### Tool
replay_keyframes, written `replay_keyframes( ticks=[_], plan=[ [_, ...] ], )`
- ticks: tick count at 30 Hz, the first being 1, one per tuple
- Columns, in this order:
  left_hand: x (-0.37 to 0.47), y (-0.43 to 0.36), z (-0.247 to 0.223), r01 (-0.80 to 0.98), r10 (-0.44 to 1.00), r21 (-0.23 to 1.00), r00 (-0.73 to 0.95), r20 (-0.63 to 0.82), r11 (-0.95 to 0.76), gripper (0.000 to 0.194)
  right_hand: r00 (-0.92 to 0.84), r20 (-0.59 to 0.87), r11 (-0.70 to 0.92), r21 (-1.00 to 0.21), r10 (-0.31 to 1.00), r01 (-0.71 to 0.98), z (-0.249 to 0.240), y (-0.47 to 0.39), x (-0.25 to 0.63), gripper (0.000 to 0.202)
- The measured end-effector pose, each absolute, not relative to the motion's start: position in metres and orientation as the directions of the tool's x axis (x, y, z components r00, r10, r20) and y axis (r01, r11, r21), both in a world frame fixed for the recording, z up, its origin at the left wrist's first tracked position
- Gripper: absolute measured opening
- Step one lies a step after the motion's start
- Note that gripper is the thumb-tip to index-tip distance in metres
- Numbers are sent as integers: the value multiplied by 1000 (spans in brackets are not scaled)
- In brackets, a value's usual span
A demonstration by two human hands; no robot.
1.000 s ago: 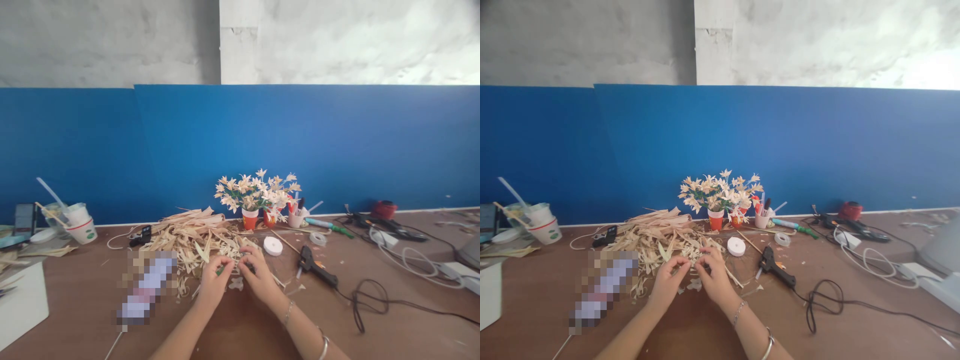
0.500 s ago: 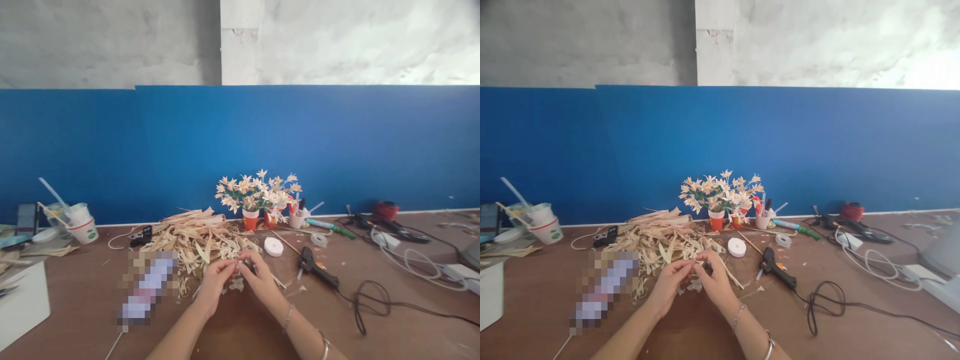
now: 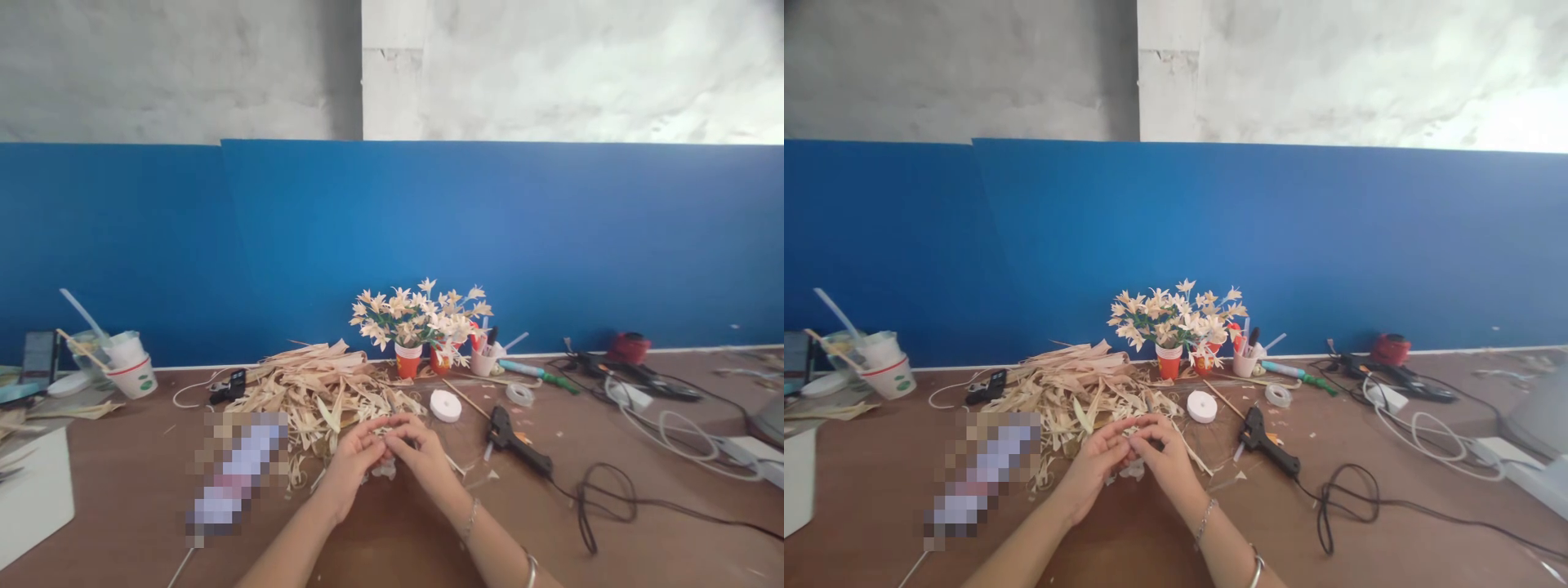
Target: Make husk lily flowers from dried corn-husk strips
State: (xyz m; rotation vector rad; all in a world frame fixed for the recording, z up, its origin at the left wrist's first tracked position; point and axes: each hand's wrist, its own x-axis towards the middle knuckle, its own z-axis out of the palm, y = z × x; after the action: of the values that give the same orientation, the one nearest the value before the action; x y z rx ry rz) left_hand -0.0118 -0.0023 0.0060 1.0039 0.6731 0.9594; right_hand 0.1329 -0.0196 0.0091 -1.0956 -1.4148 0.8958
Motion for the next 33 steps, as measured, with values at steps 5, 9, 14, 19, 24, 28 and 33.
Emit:
replay_keyframes(
  ticks=[5,9,14,19,24,28,33],
  plan=[
    [-8,-4,1,-356,879,900,474,-58,251,28,85,247,237,-965,965,110,2,-17,135,31],
    [-6,-5,2,-280,892,938,449,-61,205,26,104,252,246,-967,962,69,-3,-15,138,32],
    [-3,-7,6,-175,918,979,394,-31,109,30,111,295,280,-951,949,132,-2,-15,139,31],
    [-2,-6,4,-111,924,994,381,33,10,34,97,294,281,-951,951,129,-3,-13,140,32],
    [-3,-6,2,-141,927,988,375,-2,59,34,-4,245,245,-969,970,-13,0,-14,141,32],
    [-3,-8,5,-129,924,990,383,-7,61,34,6,234,234,-972,972,-7,-3,-15,141,29],
    [-2,-6,3,10,933,998,355,59,-67,34,94,270,268,-963,958,36,-9,-10,141,33]
  ],
)
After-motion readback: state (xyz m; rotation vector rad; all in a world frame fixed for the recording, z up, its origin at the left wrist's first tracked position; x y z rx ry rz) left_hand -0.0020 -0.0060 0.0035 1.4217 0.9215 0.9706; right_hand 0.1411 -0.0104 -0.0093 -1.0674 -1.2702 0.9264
